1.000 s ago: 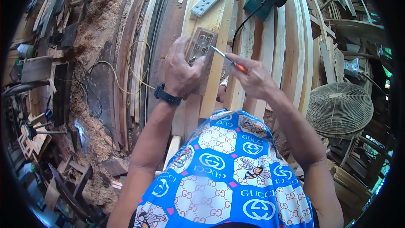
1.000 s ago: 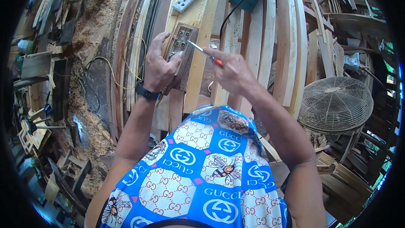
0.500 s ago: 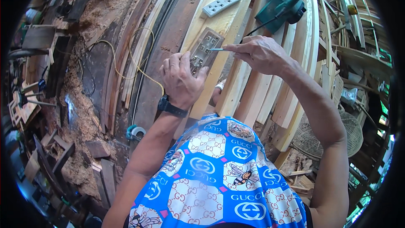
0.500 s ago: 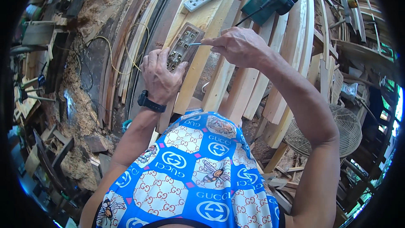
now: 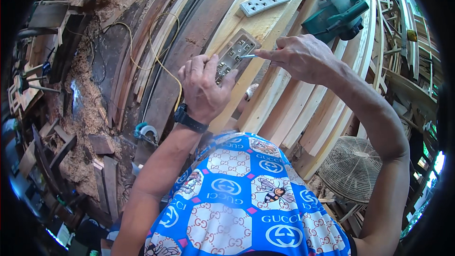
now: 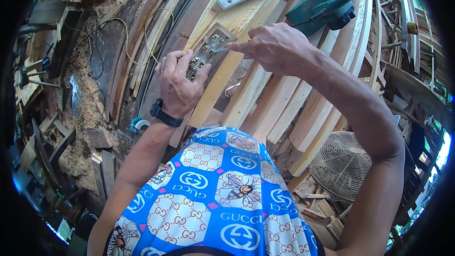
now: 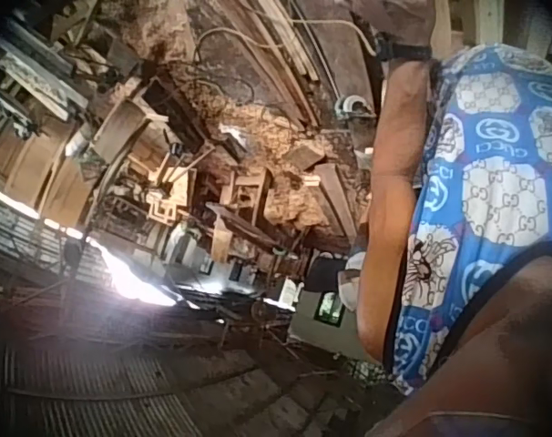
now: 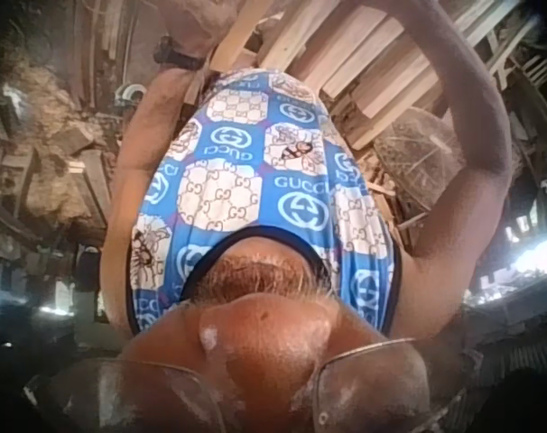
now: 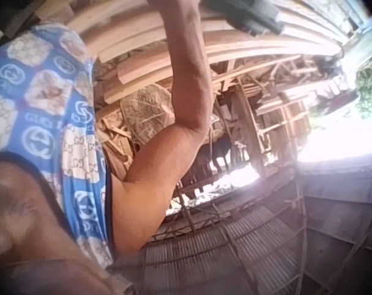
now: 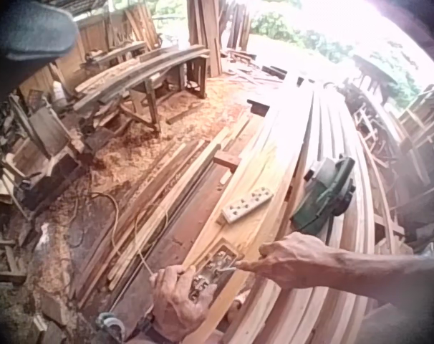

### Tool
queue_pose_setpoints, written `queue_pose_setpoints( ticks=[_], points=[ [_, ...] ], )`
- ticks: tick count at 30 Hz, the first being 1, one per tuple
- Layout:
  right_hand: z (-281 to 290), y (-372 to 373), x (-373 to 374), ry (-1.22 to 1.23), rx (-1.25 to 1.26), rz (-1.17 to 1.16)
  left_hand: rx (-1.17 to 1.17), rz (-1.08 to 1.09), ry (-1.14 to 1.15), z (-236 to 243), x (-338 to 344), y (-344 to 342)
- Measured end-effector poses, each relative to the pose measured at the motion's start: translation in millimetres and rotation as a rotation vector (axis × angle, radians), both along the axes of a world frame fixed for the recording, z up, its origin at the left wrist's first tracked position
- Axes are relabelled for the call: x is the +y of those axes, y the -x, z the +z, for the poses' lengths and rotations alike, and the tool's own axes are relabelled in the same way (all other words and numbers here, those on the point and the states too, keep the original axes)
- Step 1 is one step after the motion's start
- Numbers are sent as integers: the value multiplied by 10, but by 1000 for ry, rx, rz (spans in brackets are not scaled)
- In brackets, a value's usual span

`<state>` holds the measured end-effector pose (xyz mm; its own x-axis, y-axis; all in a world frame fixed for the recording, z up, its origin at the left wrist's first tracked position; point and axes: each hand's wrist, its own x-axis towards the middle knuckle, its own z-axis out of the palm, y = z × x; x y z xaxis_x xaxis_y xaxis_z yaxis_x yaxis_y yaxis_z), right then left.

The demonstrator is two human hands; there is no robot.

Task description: The person uses a screwdriver to remove screws from the front plate of a power outlet sitting on lumber, opens the housing to reveal the internal components, and uses the screwdriver to adjust or tighten screws on the internal terminals. The person then places the cover back on the outlet and begins re-securing it with the screwdriver.

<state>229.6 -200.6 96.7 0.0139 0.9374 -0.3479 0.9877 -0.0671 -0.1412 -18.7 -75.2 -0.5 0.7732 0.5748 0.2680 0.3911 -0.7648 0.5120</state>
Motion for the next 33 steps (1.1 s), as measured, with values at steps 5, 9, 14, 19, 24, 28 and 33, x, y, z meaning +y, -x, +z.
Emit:
queue_pose_setpoints(
  ticks=[5,9,14,19,24,28,33],
  points=[
    [-88,-127,9,7,39,73,4,181,196,45,-69,-217],
    [-102,-213,42,-23,63,137,39,243,196,68,-84,-258],
    [-132,-350,129,-49,118,244,15,264,248,109,-70,-230],
    [-144,-399,171,-54,127,296,-4,253,270,150,-47,-226],
    [-81,-329,172,-20,76,304,-20,243,261,174,-26,-208],
    [-33,-279,158,-43,29,325,-21,236,261,184,-31,-205],
    [74,-184,211,-1,-29,348,-14,241,271,163,-50,-187]
  ],
)
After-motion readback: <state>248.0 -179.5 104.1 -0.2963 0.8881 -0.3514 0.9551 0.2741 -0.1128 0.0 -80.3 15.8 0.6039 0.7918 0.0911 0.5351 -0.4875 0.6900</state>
